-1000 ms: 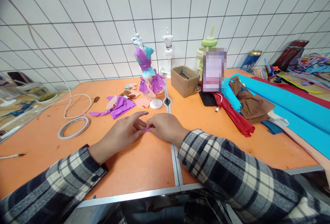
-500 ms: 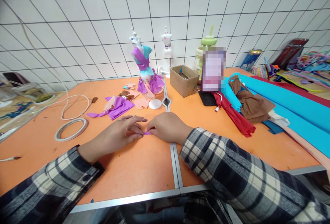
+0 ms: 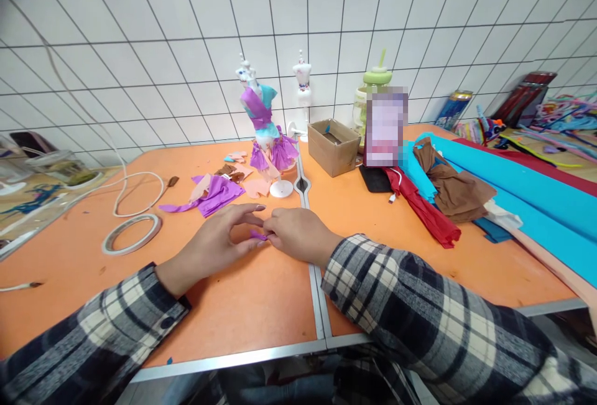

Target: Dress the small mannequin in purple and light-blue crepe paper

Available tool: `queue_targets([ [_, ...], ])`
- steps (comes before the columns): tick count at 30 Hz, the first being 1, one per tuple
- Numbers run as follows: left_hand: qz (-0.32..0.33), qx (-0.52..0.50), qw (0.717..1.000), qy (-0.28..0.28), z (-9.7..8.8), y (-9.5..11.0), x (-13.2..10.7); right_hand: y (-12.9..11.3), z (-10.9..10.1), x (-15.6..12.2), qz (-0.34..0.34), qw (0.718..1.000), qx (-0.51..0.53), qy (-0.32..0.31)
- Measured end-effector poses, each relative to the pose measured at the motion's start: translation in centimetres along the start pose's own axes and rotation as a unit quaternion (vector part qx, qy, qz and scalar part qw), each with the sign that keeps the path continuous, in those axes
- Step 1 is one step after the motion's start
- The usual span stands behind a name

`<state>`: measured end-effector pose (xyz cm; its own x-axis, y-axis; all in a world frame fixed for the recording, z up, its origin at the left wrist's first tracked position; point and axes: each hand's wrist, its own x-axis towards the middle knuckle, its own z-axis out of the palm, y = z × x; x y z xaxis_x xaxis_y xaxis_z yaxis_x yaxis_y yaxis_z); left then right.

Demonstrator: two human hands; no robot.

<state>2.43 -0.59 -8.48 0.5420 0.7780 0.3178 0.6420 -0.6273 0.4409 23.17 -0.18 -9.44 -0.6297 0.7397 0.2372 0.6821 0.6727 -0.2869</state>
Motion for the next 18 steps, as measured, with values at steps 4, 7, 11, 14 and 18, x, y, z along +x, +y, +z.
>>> queue_targets([
  [4,0.013,0.066,0.997,0.043,-0.1,0.5,0.1,0.2,0.2,0.1,0.037,0.996,0.067,0.039],
  [7,0.018,0.101,0.993,0.051,0.0,1.0,0.1,0.1,0.2,0.1,0.036,0.995,0.079,0.052],
  [11,0.014,0.113,0.992,0.051,0.0,1.4,-0.1,-0.2,-0.1,0.0,0.026,0.995,0.065,0.069],
  [14,0.007,0.109,0.992,0.056,-0.1,1.7,-0.2,-0.4,-0.1,0.0,0.024,0.996,0.048,0.07],
  [18,0.001,0.103,0.993,0.062,-0.3,1.8,-0.2,-0.6,-0.1,0.1,0.022,0.996,0.055,0.072],
])
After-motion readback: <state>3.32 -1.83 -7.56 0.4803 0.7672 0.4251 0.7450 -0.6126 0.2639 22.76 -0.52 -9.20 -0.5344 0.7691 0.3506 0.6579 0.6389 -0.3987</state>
